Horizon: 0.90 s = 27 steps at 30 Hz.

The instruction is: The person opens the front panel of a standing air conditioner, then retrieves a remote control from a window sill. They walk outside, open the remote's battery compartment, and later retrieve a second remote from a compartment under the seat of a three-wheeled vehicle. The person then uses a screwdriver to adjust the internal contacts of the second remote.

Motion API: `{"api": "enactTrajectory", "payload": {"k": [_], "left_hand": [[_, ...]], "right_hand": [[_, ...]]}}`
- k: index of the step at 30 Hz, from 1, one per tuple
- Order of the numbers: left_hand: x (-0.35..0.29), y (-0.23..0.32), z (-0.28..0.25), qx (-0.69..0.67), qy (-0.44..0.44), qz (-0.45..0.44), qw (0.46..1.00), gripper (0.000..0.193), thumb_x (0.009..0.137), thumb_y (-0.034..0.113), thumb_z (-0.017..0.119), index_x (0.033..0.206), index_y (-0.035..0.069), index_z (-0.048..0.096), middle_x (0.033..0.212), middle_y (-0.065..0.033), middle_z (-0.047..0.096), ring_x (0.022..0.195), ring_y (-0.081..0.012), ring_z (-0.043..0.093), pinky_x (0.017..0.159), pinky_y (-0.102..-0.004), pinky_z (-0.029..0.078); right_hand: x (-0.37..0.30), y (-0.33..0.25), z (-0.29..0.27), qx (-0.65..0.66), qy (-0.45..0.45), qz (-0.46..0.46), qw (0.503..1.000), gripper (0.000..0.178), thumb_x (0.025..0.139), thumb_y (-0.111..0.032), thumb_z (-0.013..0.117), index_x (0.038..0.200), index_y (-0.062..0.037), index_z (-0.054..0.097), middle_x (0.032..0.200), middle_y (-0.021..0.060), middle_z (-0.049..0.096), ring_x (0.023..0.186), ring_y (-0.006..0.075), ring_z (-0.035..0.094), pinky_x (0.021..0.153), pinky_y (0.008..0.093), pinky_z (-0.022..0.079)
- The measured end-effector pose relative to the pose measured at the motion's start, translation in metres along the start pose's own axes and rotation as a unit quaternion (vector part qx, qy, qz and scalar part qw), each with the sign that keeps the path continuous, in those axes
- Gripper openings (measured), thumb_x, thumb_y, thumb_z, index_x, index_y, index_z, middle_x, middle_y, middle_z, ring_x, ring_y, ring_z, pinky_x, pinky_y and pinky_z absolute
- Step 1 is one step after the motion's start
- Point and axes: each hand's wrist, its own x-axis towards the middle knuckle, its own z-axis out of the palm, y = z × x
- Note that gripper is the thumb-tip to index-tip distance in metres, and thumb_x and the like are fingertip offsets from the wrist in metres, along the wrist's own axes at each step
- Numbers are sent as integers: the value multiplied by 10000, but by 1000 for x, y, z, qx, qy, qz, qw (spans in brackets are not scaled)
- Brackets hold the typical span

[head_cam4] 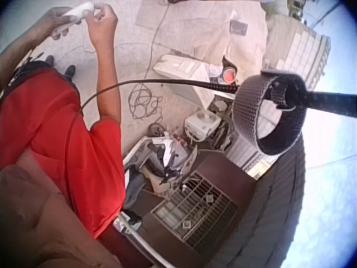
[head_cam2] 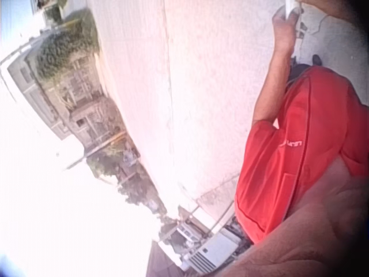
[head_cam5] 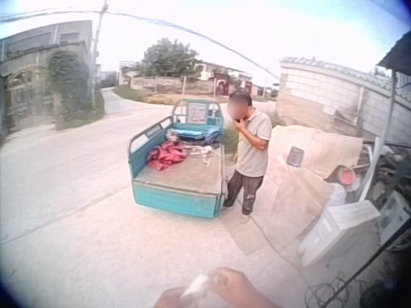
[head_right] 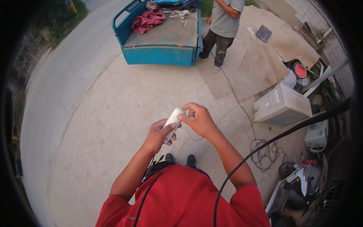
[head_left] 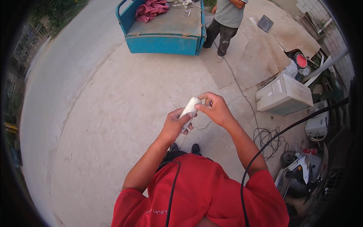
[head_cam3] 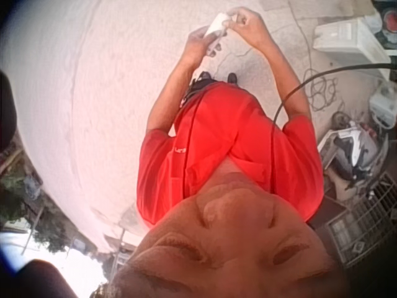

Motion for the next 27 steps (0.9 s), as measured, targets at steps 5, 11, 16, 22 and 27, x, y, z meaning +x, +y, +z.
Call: {"api": "enactTrajectory", "payload": {"k": [5,11,16,22,27], "left_hand": [[-1,1,-3,6,0,-13,1000,280,1009,243,667,1183,25,698,990,-41,715,663,-103,634,499,-260,471],[-5,2,-11,6,-12,13,1000,273,1007,225,662,1153,-1,711,959,-47,714,641,-101,625,469,-254,449],[-10,3,-22,-2,-56,-34,998,282,1011,210,645,1157,-23,708,952,-64,726,623,-104,619,448,-254,440],[-14,8,-38,12,-75,-24,997,273,999,198,632,1118,-37,704,915,-81,729,607,-108,614,421,-262,429],[-11,17,-59,15,-57,-52,997,268,985,167,603,1123,-40,702,934,-95,738,600,-119,614,424,-266,422]], "right_hand": [[-4,1,4,-12,9,-17,1000,325,839,-207,835,1079,-20,721,673,-11,494,632,91,446,570,306,388],[-7,4,7,146,-47,34,988,291,926,-243,775,1050,15,725,627,-32,488,543,74,422,491,272,332],[-8,8,12,360,-133,173,907,306,998,-275,710,997,32,720,585,-50,466,477,51,361,439,252,265],[-1,13,20,290,-156,130,935,282,1014,-267,692,907,-7,669,565,-47,452,467,45,336,436,257,247],[14,17,36,285,-203,99,931,278,1023,-277,669,905,-25,667,618,-58,487,504,32,366,443,255,278]]}}
